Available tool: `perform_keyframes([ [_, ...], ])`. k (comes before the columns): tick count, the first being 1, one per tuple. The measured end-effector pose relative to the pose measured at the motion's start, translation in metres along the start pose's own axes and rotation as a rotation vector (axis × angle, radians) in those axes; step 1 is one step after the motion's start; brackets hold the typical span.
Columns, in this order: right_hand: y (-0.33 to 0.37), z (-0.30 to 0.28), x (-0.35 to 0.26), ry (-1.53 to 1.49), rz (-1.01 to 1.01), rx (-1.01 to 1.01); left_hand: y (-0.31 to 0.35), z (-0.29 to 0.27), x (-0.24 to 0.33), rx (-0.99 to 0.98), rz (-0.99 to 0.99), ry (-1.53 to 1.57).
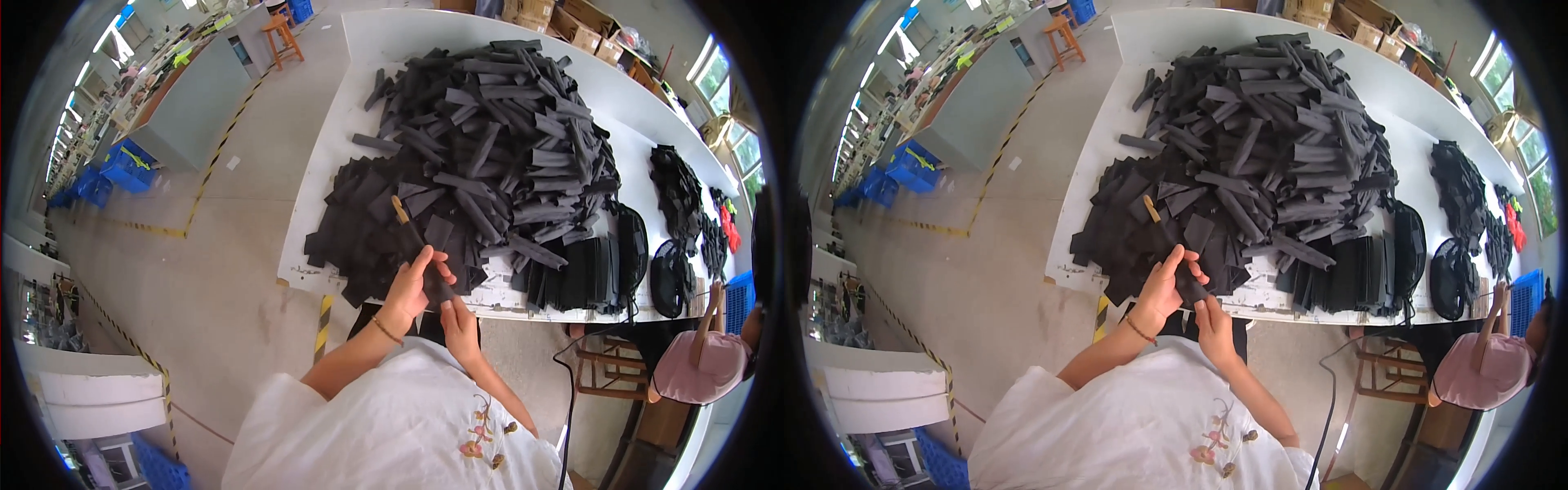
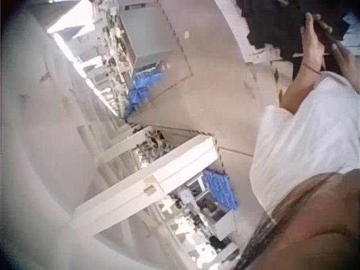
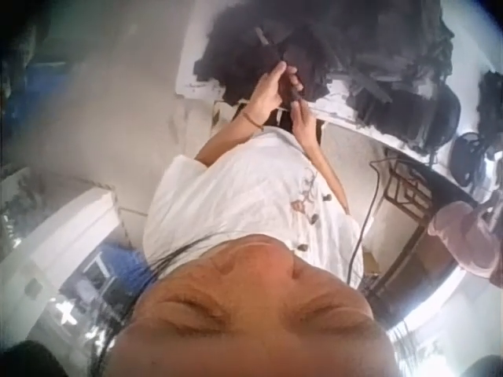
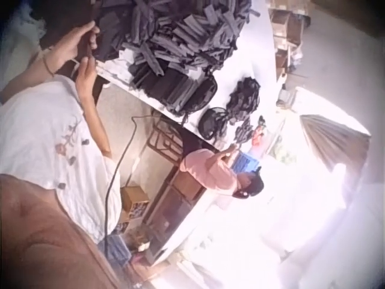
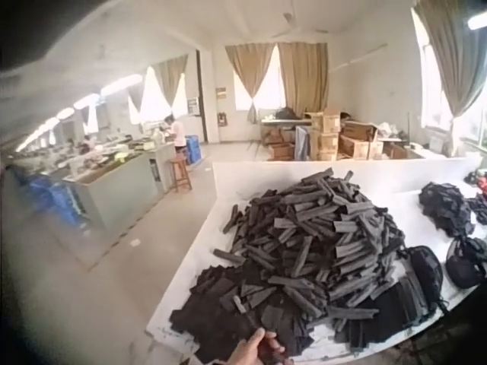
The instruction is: Applying a coating or glue to black fabric straps using a wooden applicator stick in a factory setting.
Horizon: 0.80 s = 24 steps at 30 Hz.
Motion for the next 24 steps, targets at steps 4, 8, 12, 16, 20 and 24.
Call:
perform_keyframes([
  [4, 0.018, 0.005, 0.012, 0.122, 0.054, -0.031, -0.031, -0.024, 0.050, 0.195, 0.224, -0.025],
  [8, 0.039, -0.005, 0.019, 0.176, 0.128, -0.137, -0.041, -0.024, 0.055, 0.126, 0.157, 0.043],
  [12, 0.052, -0.029, 0.037, 0.247, 0.283, -0.206, -0.046, -0.014, 0.044, 0.172, 0.136, 0.043],
  [16, 0.047, -0.041, 0.017, 0.251, 0.238, -0.059, -0.056, 0.004, 0.042, 0.027, 0.178, 0.044],
  [20, 0.027, -0.031, 0.012, 0.115, 0.255, -0.077, -0.043, 0.006, 0.018, 0.196, 0.052, 0.060],
  [24, 0.034, -0.014, 0.017, 0.106, 0.209, -0.147, -0.063, -0.011, 0.057, 0.183, 0.229, -0.035],
])
Point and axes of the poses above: each hand's wrist, its own y-axis away from the middle knuckle, its own z-axis out of the palm, x = y × z, the point moved 9 cm from there along -y, towards the middle knuckle, and after that the axes turned 15 degrees about z, right-handed, at the moved point
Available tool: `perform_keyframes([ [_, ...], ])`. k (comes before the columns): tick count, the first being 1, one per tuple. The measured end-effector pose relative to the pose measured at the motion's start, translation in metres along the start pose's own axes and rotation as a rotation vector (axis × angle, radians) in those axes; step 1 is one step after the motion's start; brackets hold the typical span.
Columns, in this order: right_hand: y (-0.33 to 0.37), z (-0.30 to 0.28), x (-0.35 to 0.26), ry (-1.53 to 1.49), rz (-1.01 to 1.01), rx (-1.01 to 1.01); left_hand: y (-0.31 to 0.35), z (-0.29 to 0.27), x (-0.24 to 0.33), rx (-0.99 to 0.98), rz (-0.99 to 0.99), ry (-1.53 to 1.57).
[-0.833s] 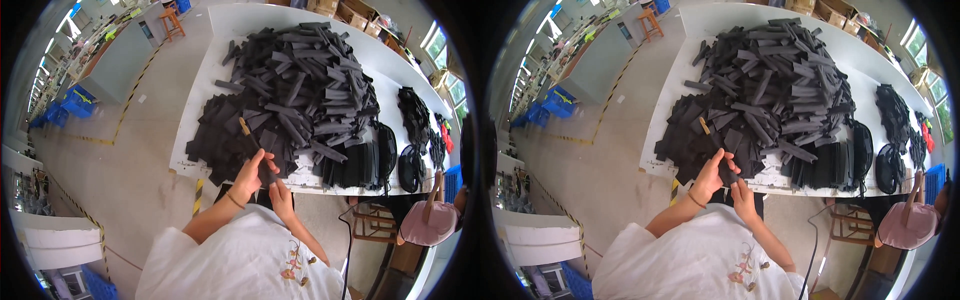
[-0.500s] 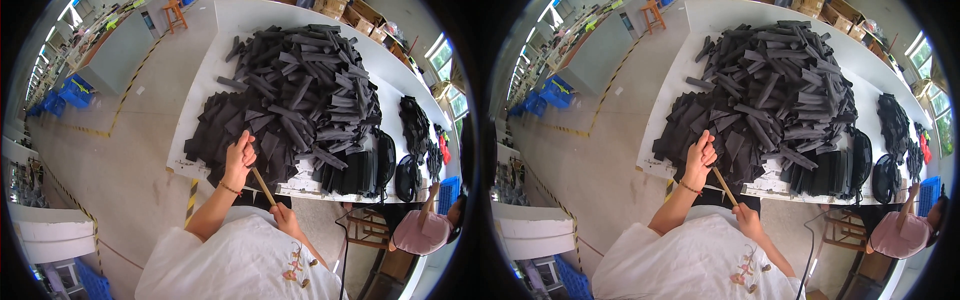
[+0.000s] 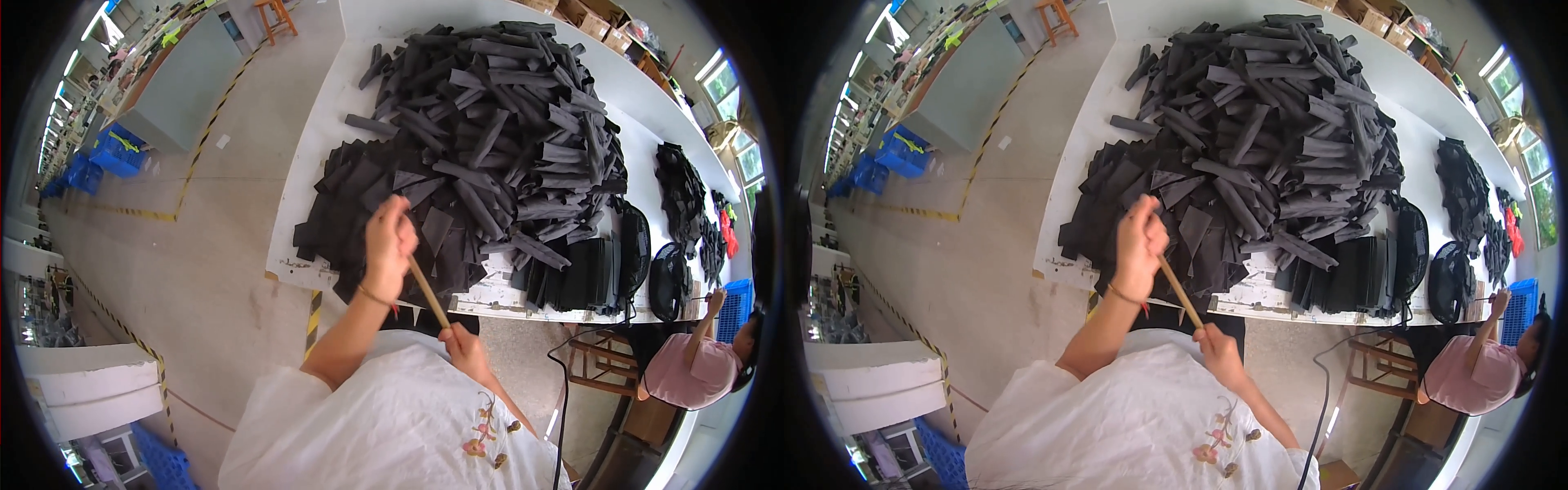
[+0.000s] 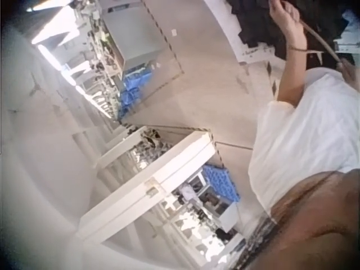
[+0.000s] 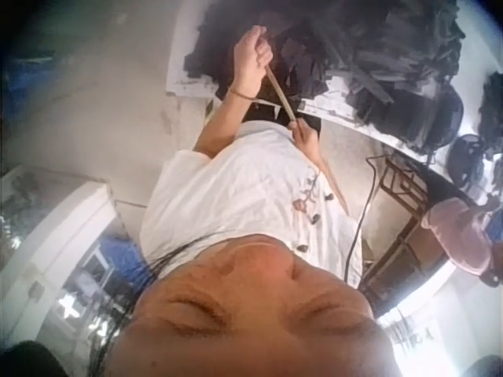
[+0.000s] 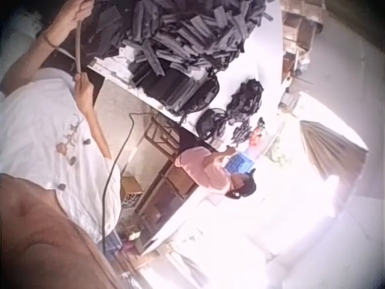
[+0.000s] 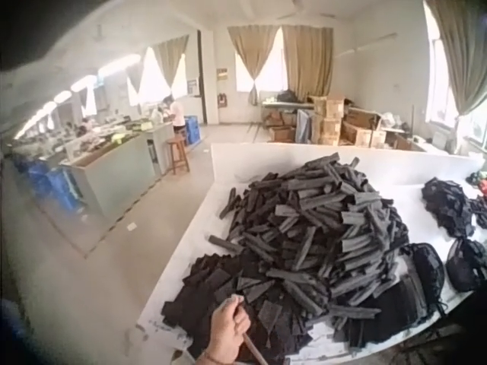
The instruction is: Applying a coating or glue to black fabric straps using a wooden applicator stick in a factory setting.
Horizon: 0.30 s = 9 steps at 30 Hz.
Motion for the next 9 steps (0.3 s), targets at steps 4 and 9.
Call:
perform_keyframes([
  [4, 0.016, -0.010, 0.003, 0.047, 0.122, -0.084, -0.003, 0.015, 0.011, -0.027, 0.012, 0.030],
  [9, 0.030, -0.024, 0.005, 0.090, 0.100, -0.010, 0.003, 0.024, 0.001, -0.038, -0.039, 0.042],
])
Point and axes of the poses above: each hand's wrist, its own y-axis away from the middle knuckle, its own z-axis out of the palm, x = y × z, the point moved 9 cm from there along -y, towards the middle knuckle, and after that the axes turned 15 degrees about z, right-handed, at the moved point
